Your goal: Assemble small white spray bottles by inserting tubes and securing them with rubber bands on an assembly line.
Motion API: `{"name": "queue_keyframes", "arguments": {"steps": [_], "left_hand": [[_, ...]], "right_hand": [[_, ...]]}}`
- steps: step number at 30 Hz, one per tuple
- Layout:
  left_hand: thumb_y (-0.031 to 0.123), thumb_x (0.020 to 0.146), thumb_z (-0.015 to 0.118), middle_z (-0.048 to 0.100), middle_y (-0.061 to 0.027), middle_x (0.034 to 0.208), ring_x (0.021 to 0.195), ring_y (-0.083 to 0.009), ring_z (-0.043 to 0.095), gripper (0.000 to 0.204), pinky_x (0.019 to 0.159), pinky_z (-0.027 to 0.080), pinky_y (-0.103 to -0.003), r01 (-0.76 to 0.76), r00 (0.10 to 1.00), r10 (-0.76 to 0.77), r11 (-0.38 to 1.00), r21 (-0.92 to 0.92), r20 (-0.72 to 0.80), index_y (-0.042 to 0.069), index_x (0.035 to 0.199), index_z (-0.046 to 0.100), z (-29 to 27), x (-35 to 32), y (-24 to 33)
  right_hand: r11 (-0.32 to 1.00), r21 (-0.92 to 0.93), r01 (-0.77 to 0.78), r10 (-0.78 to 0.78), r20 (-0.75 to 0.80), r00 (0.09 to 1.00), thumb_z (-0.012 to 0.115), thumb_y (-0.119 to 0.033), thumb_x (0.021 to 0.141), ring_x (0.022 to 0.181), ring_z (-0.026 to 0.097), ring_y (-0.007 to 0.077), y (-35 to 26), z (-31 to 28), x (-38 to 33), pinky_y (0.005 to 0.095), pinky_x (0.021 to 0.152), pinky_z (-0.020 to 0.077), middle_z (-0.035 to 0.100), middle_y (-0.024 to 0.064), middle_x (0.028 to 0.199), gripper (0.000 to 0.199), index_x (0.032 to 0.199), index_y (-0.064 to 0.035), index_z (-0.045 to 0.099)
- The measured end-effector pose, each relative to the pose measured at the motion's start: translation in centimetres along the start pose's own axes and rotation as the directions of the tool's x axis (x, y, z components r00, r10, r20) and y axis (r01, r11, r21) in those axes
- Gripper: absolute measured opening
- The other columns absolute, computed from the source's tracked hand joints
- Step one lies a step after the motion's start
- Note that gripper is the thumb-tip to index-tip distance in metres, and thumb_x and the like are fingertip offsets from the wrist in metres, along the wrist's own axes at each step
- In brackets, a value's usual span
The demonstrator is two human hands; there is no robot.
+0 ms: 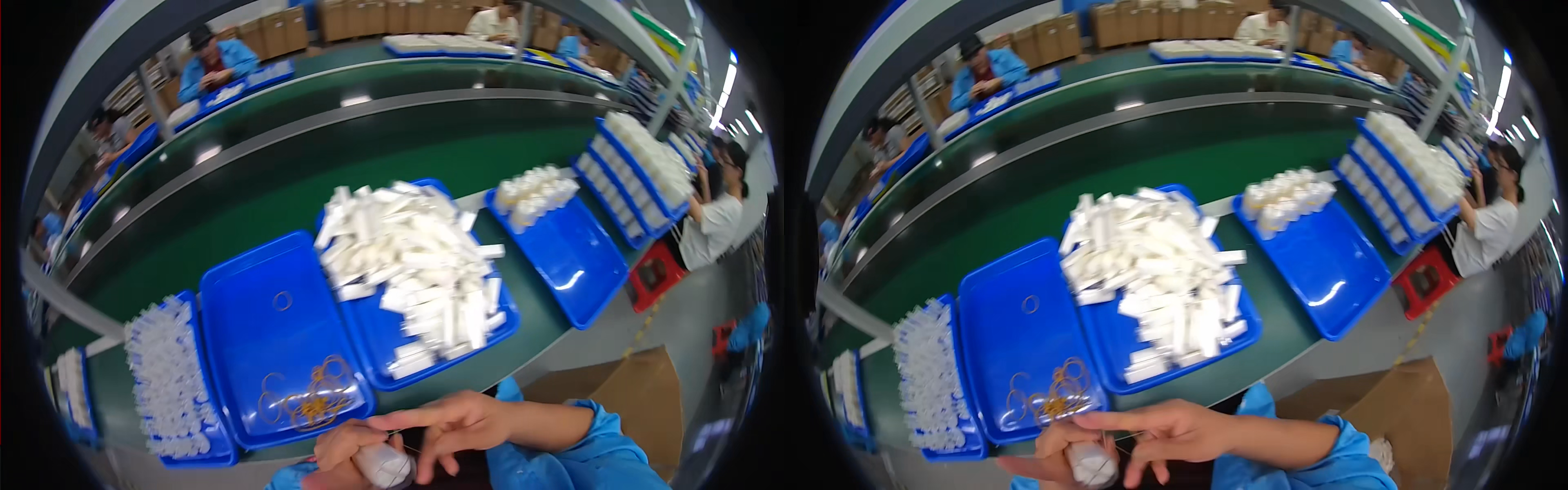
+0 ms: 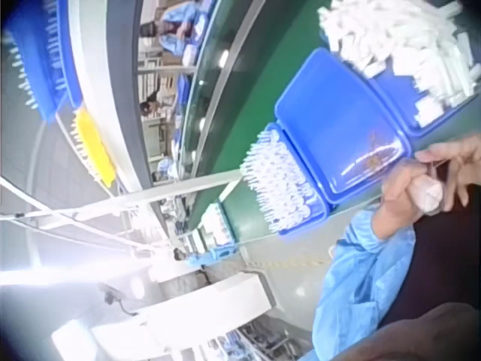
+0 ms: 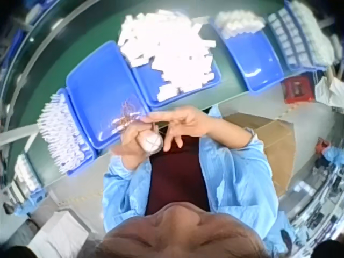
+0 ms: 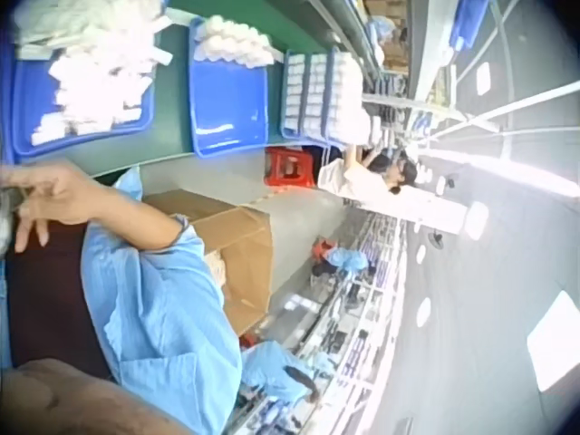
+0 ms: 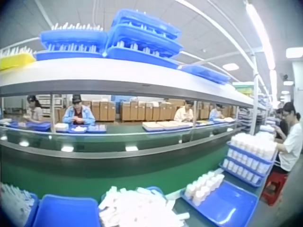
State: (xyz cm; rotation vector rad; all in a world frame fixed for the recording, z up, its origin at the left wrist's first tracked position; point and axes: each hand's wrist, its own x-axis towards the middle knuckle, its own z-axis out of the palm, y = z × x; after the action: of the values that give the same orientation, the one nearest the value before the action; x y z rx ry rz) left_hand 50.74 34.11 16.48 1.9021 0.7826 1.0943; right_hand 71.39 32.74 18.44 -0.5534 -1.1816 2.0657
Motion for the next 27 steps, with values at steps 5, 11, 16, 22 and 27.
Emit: {"name": "queue_keyframes", "arguments": {"steps": [5,11,16,22,27], "left_hand": [[0.011,0.068,0.072,0.061,-0.0168,0.089,0.081,-0.03,0.061,0.032,0.066,0.048,-0.038,-0.027,0.98,-0.06,0.905,0.424,0.191,0.002,0.093,0.055,2.4,1.4,0.4],[0.014,0.062,0.079,0.024,-0.031,0.135,0.127,-0.0448,0.027,0.07,0.097,0.037,-0.049,0.033,0.96,-0.082,0.983,0.182,0.268,0.005,0.124,0.047,2.4,-0.2,0.5],[0.006,0.072,0.066,0.046,-0.0226,0.117,0.108,-0.0387,0.047,0.04,0.087,0.044,-0.047,0.013,0.96,0.158,0.797,0.604,-0.23,0.001,0.111,0.055,-4.8,-1.6,-0.5],[0.006,0.078,0.057,0.058,-0.019,0.094,0.086,-0.0323,0.057,0.021,0.075,0.046,-0.038,0.518,0.832,-0.368,0.247,0.819,-0.416,0.002,0.098,0.059,-15.5,-6.8,-3.2],[0.003,0.071,0.063,0.053,-0.0157,0.086,0.077,-0.0291,0.054,0.03,0.067,0.044,-0.037,0.33,0.939,-0.169,0.19,0.925,-0.3,0.004,0.1,0.056,-18.2,-8.5,-6.8]], "right_hand": [[0.454,-0.885,0.106,-0.462,-0.132,0.877,0.073,-0.02,0.074,0.06,0.061,0.0145,1.4,-0.5,-0.7,0.0213,0.057,0.0511,0.064,0.0064,0.097,0.058,0.127,-0.0117,0.05],[0.549,-0.836,0.012,-0.425,-0.267,0.865,0.07,-0.018,0.071,0.076,0.062,0.0205,-1.3,-1.4,-4.4,0.0295,0.065,0.0524,0.062,0.0062,0.095,0.032,0.102,-0.0106,0.063],[0.306,-0.721,-0.622,-0.815,-0.536,0.22,0.072,-0.014,0.067,0.062,0.059,0.0168,-8.9,-12.7,-9.0,0.0272,0.054,0.0483,0.062,0.0118,0.084,0.03,0.093,-0.0026,0.062],[0.223,-0.577,-0.786,-0.722,-0.639,0.264,0.074,-0.023,0.066,0.082,0.063,0.0361,-9.7,-20.9,-8.4,0.0419,0.073,0.0506,0.063,0.0225,0.086,0.06,0.114,-0.0051,0.042],[0.18,-0.556,-0.811,-0.744,-0.617,0.258,0.076,-0.027,0.065,0.085,0.063,0.0374,-8.3,-23.0,-8.5,0.0417,0.074,0.0501,0.064,0.0227,0.089,0.064,0.114,-0.0041,0.043]]}}
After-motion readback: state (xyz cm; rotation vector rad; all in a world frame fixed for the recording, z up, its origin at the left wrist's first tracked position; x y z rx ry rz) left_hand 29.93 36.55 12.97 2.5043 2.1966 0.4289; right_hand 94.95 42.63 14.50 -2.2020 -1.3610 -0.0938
